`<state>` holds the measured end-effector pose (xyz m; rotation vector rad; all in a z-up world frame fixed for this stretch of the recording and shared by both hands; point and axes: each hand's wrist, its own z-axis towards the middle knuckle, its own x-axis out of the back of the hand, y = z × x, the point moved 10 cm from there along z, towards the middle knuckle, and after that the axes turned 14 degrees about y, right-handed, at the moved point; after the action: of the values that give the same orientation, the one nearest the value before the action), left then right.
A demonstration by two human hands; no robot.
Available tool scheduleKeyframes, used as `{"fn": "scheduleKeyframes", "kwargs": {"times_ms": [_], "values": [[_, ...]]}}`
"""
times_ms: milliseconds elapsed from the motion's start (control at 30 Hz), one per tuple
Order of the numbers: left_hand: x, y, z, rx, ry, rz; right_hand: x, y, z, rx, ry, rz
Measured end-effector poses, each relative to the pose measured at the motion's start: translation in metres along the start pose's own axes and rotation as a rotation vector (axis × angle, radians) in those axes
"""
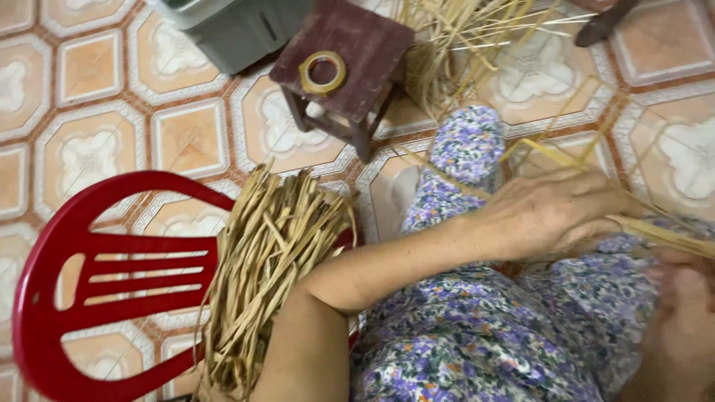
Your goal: Weaving thin strips of wood or bamboo to create a furniture frame or mat.
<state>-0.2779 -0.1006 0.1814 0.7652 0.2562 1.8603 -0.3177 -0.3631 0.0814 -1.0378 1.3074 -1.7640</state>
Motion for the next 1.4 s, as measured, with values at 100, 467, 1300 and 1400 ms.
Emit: {"fn": "scheduleKeyframes", "kwargs": {"times_ms": [100, 467, 1300, 1400], "values": [[-0.039, 0.017, -0.001, 0.095, -0.072, -0.253, -0.026, -0.038, -0.017, 0.041, 0.045, 0.173], [-0.071, -0.005, -0.015, 0.56, -0.293, -0.636, -0.049, -0.05, -0.005, 0.048, 0.007, 0.495], [-0.035, -0.024, -0.007, 0.673, 0.03, -0.578, -0.07, -0.121, -0.017, 0.405, 0.136, 0.07], [-0.045, -0.032, -0.017, 0.812, 0.012, -0.735, -0.071, -0.135, -0.021, 0.513, 0.158, -0.018]]}}
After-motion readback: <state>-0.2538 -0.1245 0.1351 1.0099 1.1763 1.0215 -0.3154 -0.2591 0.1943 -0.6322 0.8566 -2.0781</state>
